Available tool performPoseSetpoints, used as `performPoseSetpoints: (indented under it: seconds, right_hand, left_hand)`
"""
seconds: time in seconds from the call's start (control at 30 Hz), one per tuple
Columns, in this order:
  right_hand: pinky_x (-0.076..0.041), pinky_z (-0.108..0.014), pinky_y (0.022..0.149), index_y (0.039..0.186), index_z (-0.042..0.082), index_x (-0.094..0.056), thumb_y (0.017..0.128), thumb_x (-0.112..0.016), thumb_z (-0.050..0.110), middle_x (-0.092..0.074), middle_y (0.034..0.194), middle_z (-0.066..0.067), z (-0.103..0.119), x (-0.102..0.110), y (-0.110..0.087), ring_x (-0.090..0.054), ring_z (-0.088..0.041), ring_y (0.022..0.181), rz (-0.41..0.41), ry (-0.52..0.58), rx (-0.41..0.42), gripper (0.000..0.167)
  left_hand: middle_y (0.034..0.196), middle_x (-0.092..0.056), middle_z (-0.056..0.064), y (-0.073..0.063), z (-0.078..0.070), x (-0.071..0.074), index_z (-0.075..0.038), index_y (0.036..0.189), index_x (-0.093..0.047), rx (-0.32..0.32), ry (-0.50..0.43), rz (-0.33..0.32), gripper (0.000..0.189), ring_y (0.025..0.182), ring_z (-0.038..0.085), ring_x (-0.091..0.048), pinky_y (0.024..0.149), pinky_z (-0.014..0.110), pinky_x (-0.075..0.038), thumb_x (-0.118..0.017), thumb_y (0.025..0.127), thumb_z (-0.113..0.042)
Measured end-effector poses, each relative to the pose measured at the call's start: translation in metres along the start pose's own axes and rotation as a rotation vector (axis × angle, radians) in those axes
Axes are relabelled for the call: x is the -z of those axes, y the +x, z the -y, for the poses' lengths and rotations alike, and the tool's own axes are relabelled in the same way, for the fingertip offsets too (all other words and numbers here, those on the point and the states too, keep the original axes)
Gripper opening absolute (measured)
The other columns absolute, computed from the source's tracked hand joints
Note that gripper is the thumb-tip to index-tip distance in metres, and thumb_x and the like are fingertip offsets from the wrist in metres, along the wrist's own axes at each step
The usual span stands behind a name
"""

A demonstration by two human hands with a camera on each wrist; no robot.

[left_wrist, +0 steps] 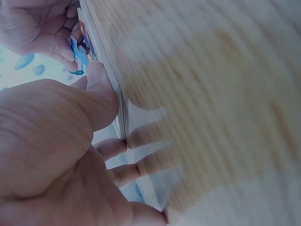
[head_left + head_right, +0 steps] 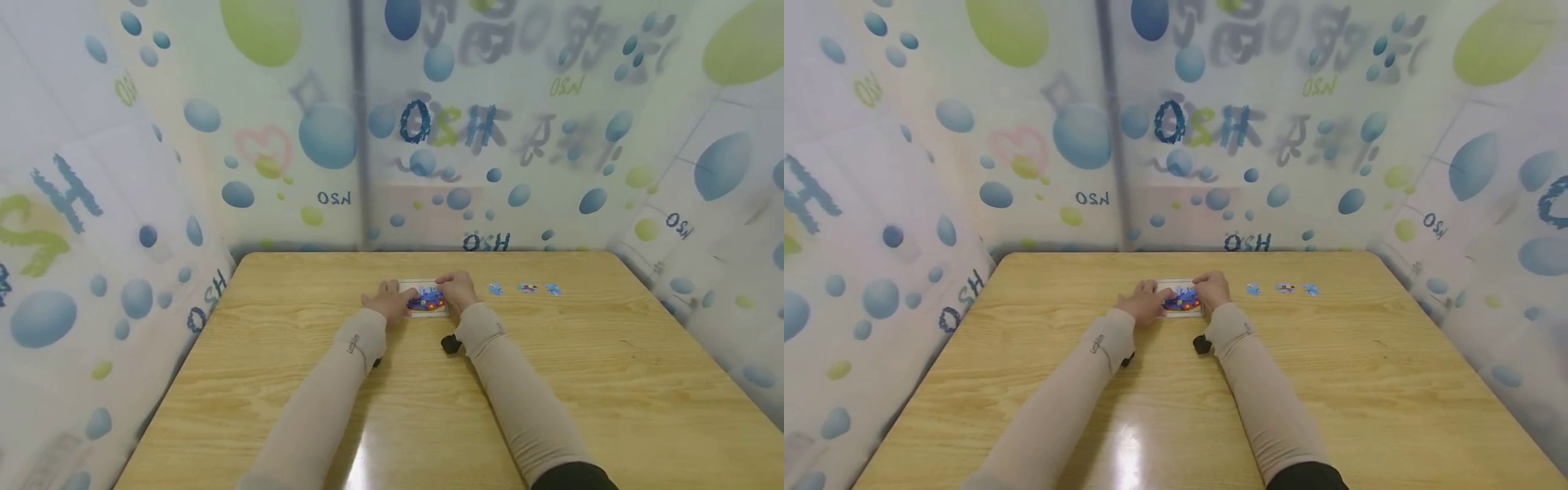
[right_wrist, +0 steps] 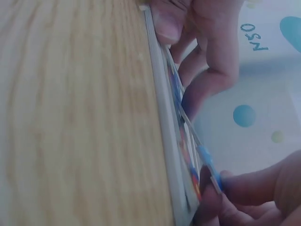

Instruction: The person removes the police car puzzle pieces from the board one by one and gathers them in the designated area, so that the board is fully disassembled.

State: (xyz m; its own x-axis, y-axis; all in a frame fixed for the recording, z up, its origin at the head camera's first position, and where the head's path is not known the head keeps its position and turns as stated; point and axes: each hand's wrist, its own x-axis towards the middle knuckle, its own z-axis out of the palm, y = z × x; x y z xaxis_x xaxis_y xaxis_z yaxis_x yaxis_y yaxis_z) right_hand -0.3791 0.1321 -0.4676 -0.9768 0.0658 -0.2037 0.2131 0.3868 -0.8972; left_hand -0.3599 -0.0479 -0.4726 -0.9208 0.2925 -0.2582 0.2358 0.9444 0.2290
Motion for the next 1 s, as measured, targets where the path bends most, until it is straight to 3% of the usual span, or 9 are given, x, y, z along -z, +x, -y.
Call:
performPoseSetpoints:
  seconds: [0.37, 0.77, 1.0]
  right_hand:
    - [-0.050, -0.043, 0.099, 0.123, -0.004, -0.066, 0.100, -0.056, 0.000, -0.058, 0.134, -0.023, -0.0017, -0.0079, 0.0007, -0.056, -0.034, 0.120, -0.012, 0.046, -0.030, 0.026]
    - [-0.052, -0.043, 0.097, 0.116, 0.000, -0.070, 0.101, -0.059, 0.006, -0.064, 0.124, -0.019, 0.0003, -0.0026, -0.0035, -0.061, -0.033, 0.113, 0.035, -0.130, 0.021, 0.019]
    - [-0.055, -0.040, 0.086, 0.117, 0.001, -0.067, 0.099, -0.062, 0.003, -0.065, 0.121, -0.021, 0.0013, -0.0023, -0.0021, -0.063, -0.031, 0.104, 0.024, -0.157, 0.058, 0.019]
  left_hand:
    - [0.157, -0.031, 0.012, 0.0021, 0.0050, -0.0051, -0.042, 0.144, -0.047, 0.007, -0.045, -0.003, 0.044, 0.146, 0.034, -0.024, 0.106, 0.083, -0.015, -0.059, 0.102, -0.033]
    - [0.151, -0.037, 0.011, 0.0012, 0.0018, -0.0061, -0.047, 0.148, -0.039, 0.001, -0.010, -0.029, 0.055, 0.144, 0.034, -0.028, 0.103, 0.085, -0.021, -0.062, 0.100, -0.035]
    - [0.154, -0.034, 0.013, 0.0000, 0.0007, -0.0013, -0.048, 0.150, -0.039, -0.012, 0.004, -0.021, 0.056, 0.145, 0.036, -0.026, 0.102, 0.085, -0.022, -0.061, 0.099, -0.037]
